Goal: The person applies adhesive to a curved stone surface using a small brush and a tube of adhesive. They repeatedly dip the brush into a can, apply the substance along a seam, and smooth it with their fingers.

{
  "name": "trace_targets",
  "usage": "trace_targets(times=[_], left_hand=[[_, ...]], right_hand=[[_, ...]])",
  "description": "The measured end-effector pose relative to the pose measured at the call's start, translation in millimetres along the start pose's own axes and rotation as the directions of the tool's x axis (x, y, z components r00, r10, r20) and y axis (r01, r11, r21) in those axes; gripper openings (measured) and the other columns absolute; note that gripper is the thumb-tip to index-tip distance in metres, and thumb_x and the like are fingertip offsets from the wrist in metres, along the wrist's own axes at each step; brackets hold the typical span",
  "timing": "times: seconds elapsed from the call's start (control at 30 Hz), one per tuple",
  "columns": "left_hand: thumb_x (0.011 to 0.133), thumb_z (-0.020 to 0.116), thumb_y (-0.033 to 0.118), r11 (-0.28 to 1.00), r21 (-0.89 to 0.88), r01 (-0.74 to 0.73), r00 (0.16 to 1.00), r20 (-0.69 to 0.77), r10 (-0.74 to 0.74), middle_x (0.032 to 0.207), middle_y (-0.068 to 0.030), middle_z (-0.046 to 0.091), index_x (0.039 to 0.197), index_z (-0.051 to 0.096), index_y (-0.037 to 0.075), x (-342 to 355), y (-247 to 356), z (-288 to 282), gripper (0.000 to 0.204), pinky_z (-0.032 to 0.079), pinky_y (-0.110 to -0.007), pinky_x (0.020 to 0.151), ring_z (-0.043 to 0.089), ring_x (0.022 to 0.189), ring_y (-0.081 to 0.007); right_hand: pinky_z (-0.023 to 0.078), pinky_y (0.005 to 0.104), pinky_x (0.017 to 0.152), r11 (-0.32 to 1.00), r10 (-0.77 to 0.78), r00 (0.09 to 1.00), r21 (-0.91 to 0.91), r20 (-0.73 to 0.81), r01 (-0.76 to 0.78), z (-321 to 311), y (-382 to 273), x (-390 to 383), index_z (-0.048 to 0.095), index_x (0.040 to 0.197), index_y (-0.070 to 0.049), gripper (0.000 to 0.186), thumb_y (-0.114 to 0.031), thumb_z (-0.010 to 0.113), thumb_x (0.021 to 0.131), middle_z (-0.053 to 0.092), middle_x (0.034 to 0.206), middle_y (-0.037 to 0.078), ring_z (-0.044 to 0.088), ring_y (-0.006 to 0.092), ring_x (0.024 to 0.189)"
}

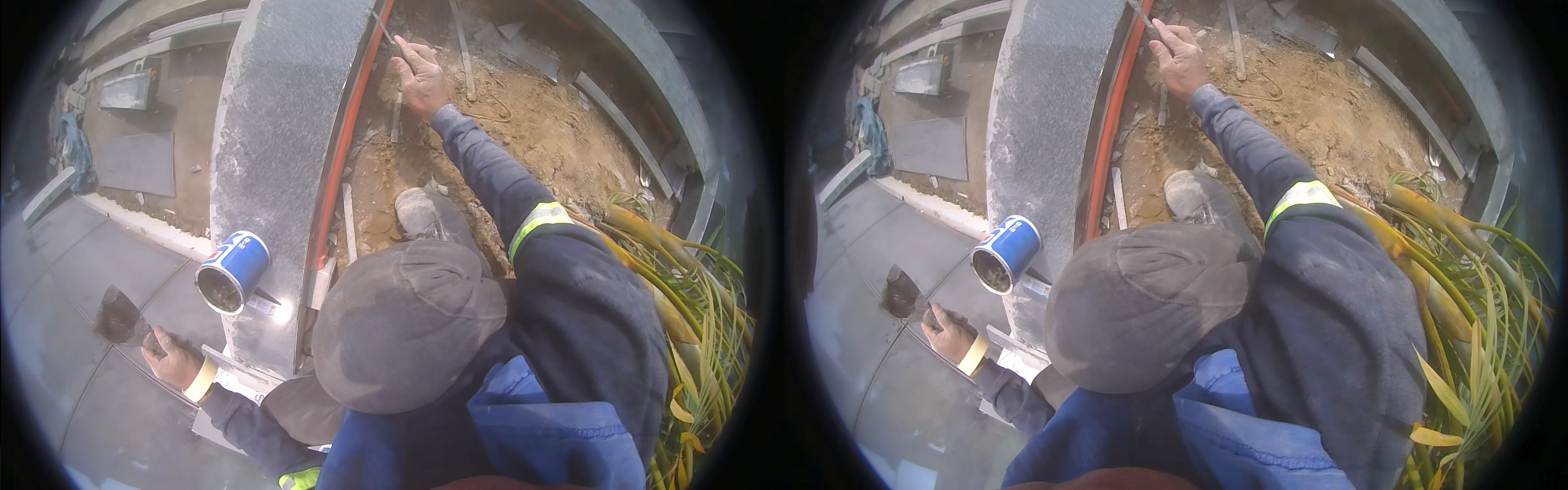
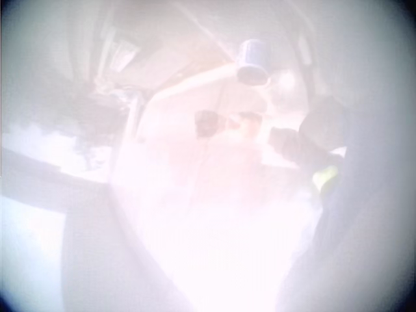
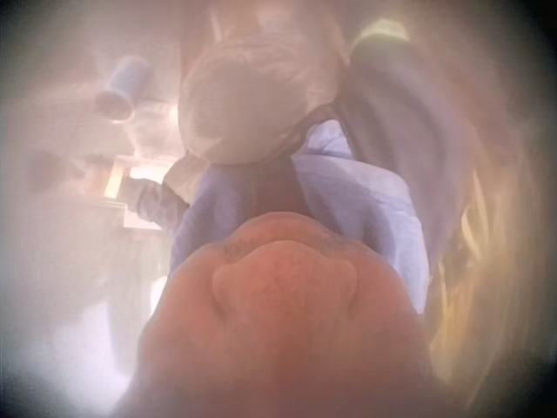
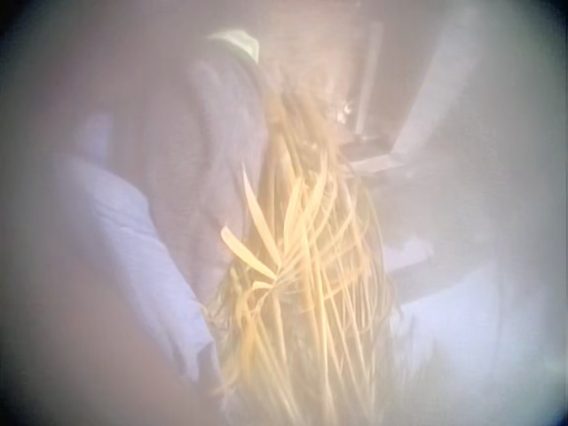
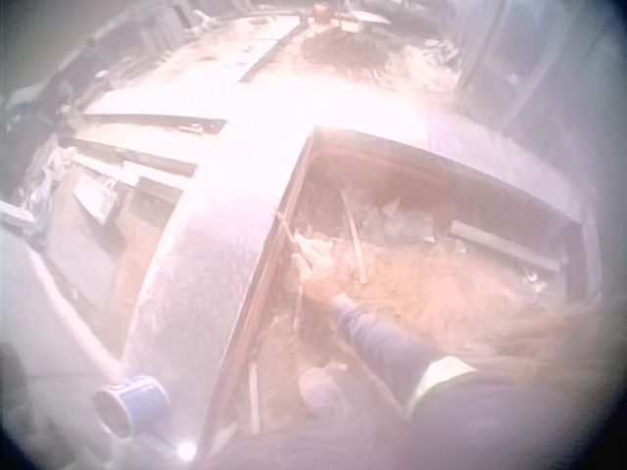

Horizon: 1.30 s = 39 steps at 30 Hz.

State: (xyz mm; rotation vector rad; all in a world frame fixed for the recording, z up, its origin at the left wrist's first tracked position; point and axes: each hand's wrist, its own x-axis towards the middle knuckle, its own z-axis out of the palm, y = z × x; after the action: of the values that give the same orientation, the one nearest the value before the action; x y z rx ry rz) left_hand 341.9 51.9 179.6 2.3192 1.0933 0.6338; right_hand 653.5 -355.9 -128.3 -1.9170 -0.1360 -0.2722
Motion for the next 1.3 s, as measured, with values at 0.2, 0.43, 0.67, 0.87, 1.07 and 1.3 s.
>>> trace_targets(times=[0.2, 0.43, 0.67, 0.87, 1.07, 1.3], left_hand=[[0.101, 0.067, 0.024, 0.998, -0.03, -0.051, 0.999, 0.008, 0.052, 0.064, -0.0028, 0.054, 0.101, 0.059, 0.001, 1.8, 5.7, 15.4, 0.024, 0.041, -0.027, 0.047, 0.052, 0.052, -0.0115], [0.102, 0.065, 0.025, 1.0, -0.003, -0.026, 1.0, 0.008, 0.026, 0.063, -0.0021, 0.055, 0.102, 0.059, 0.003, 3.3, 1.1, 10.1, 0.023, 0.041, -0.027, 0.047, 0.052, 0.051, -0.011], [0.1, 0.068, 0.025, 0.999, -0.02, -0.025, 1.0, -0.013, 0.025, 0.063, -0.0016, 0.053, 0.105, 0.059, 0.001, 1.8, 2.9, 8.8, 0.026, 0.04, -0.027, 0.046, 0.051, 0.051, -0.0109], [0.1, 0.069, 0.025, 1.0, 0.001, -0.027, 0.999, -0.039, 0.027, 0.063, -0.0011, 0.053, 0.105, 0.059, 0.001, 3.7, -8.5, 0.4, 0.026, 0.039, -0.027, 0.045, 0.051, 0.051, -0.0103], [0.1, 0.068, 0.025, 0.998, -0.036, 0.054, 0.999, -0.004, -0.054, 0.063, -0.0011, 0.054, 0.105, 0.058, 0.003, -0.6, 0.9, -6.8, 0.025, 0.04, -0.026, 0.047, 0.051, 0.052, -0.0103], [0.101, 0.068, 0.025, 0.996, -0.077, 0.042, 0.999, -0.008, -0.043, 0.064, -0.001, 0.054, 0.104, 0.057, 0.003, -2.3, 1.3, -7.3, 0.025, 0.04, -0.026, 0.05, 0.05, 0.053, -0.0103]], right_hand=[[0.048, 0.0313, 0.098, 0.998, 0.004, 1.0, -0.057, -0.005, -0.004, 11.2, -17.2, -28.0, 0.059, 0.143, -0.012, 0.046, -0.018, 0.067, 0.098, 0.063, 0.124, 0.01, 0.061, 0.0234, 0.116], [0.049, 0.0282, 0.092, 0.996, 0.086, 0.996, 0.004, -0.009, -0.086, 21.4, -29.8, -33.7, 0.057, 0.145, -0.008, 0.048, -0.017, 0.067, 0.099, 0.062, 0.122, 0.008, 0.059, 0.0186, 0.11], [0.05, 0.0307, 0.093, 0.997, 0.073, 0.997, 0.036, 0.016, -0.074, 25.6, -41.6, -64.4, 0.058, 0.143, -0.007, 0.048, -0.015, 0.068, 0.097, 0.062, 0.12, 0.011, 0.062, 0.0224, 0.108], [0.049, 0.0301, 0.093, 0.988, 0.113, 0.989, 0.097, 0.098, -0.122, 1.0, -40.9, -86.9, 0.059, 0.142, -0.006, 0.042, -0.013, 0.064, 0.1, 0.062, 0.121, 0.01, 0.061, 0.0196, 0.107], [0.052, 0.0262, 0.067, 0.877, 0.343, 0.936, 0.332, 0.075, -0.348, -17.6, -58.6, -48.5, 0.054, 0.142, 0.002, 0.041, -0.018, 0.053, 0.107, 0.057, 0.106, 0.006, 0.059, 0.0091, 0.077], [0.049, 0.0269, 0.091, 0.967, 0.143, 0.989, 0.208, 0.03, -0.146, 35.5, -68.4, -57.0, 0.05, 0.147, 0.003, 0.046, -0.02, 0.055, 0.106, 0.059, 0.122, 0.009, 0.059, 0.0153, 0.104]])
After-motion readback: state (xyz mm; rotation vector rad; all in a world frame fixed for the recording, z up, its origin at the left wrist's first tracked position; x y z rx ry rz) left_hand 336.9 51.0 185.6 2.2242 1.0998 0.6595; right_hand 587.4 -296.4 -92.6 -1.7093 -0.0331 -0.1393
